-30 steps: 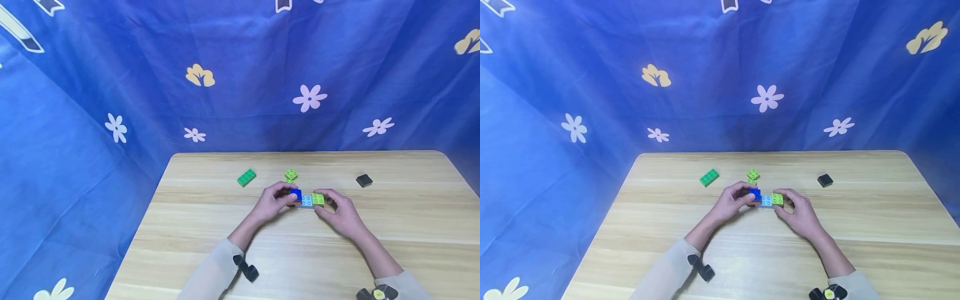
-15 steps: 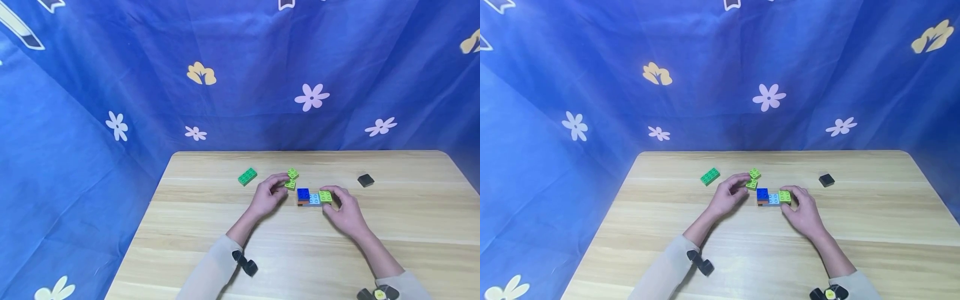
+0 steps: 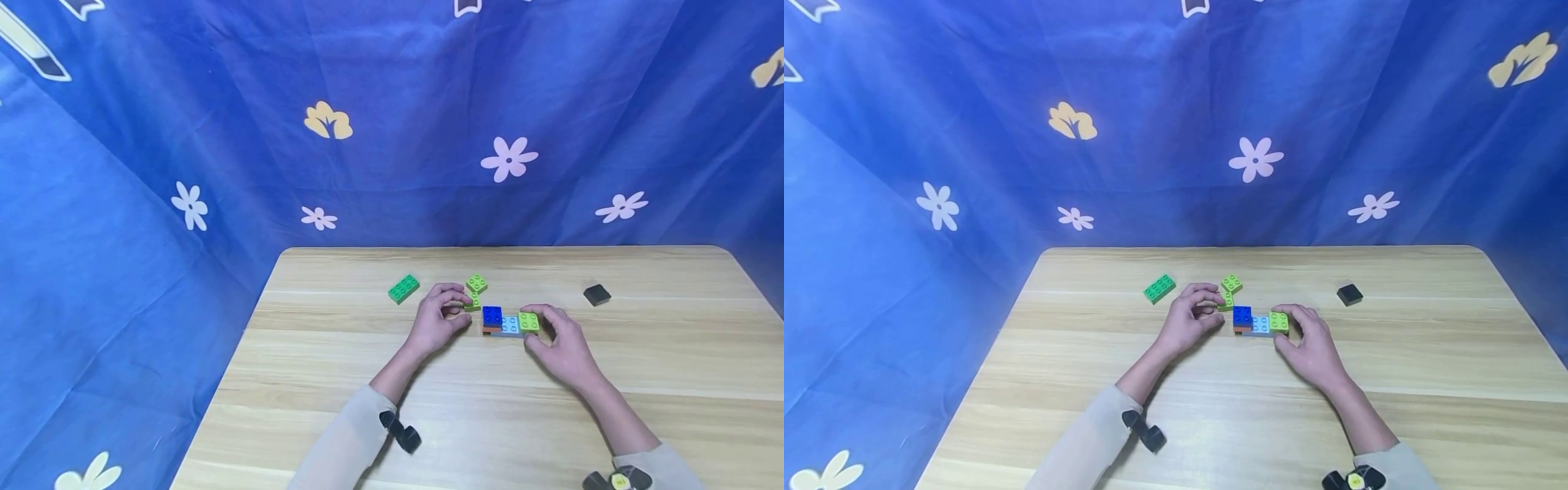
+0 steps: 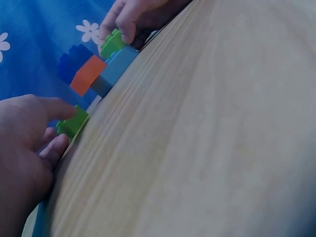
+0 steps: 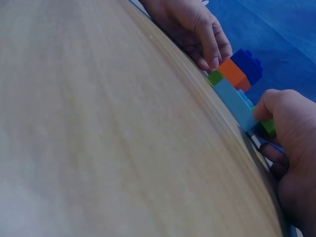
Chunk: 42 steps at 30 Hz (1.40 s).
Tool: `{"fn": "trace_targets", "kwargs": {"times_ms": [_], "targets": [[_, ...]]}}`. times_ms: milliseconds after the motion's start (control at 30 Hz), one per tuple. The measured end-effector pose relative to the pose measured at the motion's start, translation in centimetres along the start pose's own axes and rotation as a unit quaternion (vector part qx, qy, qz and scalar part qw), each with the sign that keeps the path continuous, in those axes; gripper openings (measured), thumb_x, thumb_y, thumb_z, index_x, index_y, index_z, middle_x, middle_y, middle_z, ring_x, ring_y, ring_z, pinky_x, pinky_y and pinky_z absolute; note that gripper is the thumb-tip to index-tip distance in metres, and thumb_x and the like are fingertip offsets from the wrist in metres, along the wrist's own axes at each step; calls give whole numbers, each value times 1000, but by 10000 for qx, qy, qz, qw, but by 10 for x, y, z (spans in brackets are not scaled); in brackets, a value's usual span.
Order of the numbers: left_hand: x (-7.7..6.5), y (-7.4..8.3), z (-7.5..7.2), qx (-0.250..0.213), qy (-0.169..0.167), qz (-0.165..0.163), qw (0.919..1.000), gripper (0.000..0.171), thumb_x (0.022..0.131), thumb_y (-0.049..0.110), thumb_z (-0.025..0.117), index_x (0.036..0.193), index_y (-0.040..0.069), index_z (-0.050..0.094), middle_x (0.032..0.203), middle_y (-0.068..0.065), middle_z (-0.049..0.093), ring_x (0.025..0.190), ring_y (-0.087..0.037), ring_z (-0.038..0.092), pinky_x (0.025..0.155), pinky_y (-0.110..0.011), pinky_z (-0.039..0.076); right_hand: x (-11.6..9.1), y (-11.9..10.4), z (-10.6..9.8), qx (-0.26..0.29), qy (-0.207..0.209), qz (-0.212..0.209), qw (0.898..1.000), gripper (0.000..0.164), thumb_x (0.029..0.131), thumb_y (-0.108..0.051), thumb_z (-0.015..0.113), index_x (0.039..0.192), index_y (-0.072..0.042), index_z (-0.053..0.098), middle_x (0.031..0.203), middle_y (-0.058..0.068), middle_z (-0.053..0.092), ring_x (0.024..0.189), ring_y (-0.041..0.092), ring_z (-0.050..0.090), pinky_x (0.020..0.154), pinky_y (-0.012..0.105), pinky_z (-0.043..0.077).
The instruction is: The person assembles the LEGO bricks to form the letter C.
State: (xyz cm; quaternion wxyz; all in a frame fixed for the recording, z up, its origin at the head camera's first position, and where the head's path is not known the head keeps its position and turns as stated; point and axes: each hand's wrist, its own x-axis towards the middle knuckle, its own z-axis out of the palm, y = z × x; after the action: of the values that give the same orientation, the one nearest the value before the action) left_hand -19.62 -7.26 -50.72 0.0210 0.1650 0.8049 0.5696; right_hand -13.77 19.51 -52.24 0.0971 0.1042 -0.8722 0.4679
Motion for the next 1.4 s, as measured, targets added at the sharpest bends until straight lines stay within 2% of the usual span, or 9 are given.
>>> {"fn": "trace_targets", "kwargs": {"times_ms": [167,367,433,667,867,1000,1133,1300,1400], "targets": [[0,1,2,127,21,92,9999,26,89,-7,79,113,3,75,141,-10,64,117,-24,69,96,-26,59,0,0,0,-6,0,-11,10000,48,84,3,76,130,-10,69,121,9,67,109,20,56,98,9,41],[-1,1,3,275,189,215,9992,17,95,-8,72,108,2,75,119,-10,73,105,-21,71,89,-24,60,0,0,-1,-122,-38,46,9999,48,85,1,76,131,-10,68,123,10,68,111,21,56,99,20,43],[-2,1,4,305,180,255,9990,18,95,-7,72,110,2,75,118,-9,73,104,-20,71,89,-24,60,0,-1,0,-142,-39,51,9999,47,86,1,76,131,-10,68,124,10,68,112,22,56,99,24,44],[-3,1,3,896,-374,488,9941,39,92,2,80,129,13,73,136,0,70,126,-16,64,103,-26,54,0,0,0,-202,-32,0,9998,47,86,0,76,131,-10,68,123,10,68,109,21,56,96,33,45],[-4,3,3,1122,-430,353,9921,38,92,2,81,127,14,73,128,0,70,115,-15,65,97,-27,55,1,0,0,-204,-48,-16,9998,48,86,0,76,132,-10,68,123,10,68,108,21,55,95,36,45],[-5,4,4,1031,-303,317,9937,37,90,3,83,124,13,73,123,0,69,108,-16,65,94,-29,56,0,0,1,-206,-55,-11,9998,47,86,0,77,132,-10,68,123,9,69,108,21,55,96,35,45],[-4,3,4,780,-115,270,9965,36,88,2,84,121,13,74,121,-2,68,105,-16,65,93,-29,57,0,0,1,-186,-58,-6,9998,47,86,0,77,132,-10,68,124,10,69,110,22,55,98,41,44],[-4,1,3,359,8,113,9993,34,89,3,84,120,12,73,120,-2,67,105,-13,65,93,-27,58,0,0,1,-209,-70,12,9998,47,86,-1,78,132,-10,68,122,10,68,108,22,55,96,41,44],[-4,1,2,-118,-25,-37,9999,33,90,2,83,121,10,73,121,-5,66,104,-15,66,91,-27,59,-1,0,1,-232,-55,-10,9997,47,86,-1,78,132,-10,68,121,9,68,106,21,55,95,40,44]]}}
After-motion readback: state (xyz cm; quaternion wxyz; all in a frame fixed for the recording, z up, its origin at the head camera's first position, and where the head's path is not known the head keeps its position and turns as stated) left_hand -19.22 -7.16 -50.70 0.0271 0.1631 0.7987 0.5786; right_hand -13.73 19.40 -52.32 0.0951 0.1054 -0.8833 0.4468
